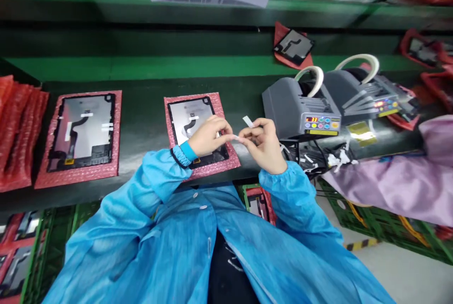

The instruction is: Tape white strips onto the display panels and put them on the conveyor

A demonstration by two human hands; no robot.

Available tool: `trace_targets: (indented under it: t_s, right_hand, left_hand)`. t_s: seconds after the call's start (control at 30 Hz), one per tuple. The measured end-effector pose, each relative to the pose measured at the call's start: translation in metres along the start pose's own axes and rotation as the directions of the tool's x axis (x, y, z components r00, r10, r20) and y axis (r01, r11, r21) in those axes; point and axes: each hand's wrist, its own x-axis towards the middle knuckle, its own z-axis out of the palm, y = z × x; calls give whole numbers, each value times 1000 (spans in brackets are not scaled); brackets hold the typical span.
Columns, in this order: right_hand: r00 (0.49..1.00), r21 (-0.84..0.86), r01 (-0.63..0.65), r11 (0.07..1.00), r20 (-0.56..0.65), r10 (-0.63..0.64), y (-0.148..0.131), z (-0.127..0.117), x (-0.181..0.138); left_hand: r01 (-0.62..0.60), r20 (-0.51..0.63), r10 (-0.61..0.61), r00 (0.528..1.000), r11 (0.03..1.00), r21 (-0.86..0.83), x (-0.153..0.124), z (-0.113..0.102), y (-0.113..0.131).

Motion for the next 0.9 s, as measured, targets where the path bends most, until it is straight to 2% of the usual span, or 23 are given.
trace_targets:
  t_s: [0.07, 0.2, 0.33, 0.43, 0.5, 0.57, 0.7, 0.9]
  right_hand:
    - [998, -14, -7, 1000, 61, 8, 5, 4, 10]
    - [997, 51, -69, 996, 18, 68, 17, 8, 25]
    - [993, 152, -110, 982, 68, 100, 25, 17, 33]
    - [990, 163, -134, 978, 76, 123, 30, 23, 38]
    - [987, 128, -151, 980, 70, 143, 35, 25, 43]
    - [983, 61, -175, 983, 58, 172, 43, 28, 50]
    - [973, -93, -226, 970, 38, 230, 61, 34, 65]
    - [975, -246, -203, 948, 35, 218, 65, 41, 70]
  left_hand:
    - [58, -36, -59, 998, 998, -24, -6, -3, -7]
    - [234, -132, -244, 961, 968, -88, -15, -5, -18]
    - [312, -129, -330, 935, 940, -140, -15, -4, -21]
    - [381, -108, -396, 912, 915, -130, -12, -1, -22]
    - [450, -103, -453, 885, 891, -59, -9, 1, -23]
    - [510, -117, -500, 858, 856, 85, -6, 4, -23]
    - [547, -123, -544, 830, 750, 372, 1, 11, -23]
    - [529, -107, -551, 827, 701, 478, 2, 17, -27]
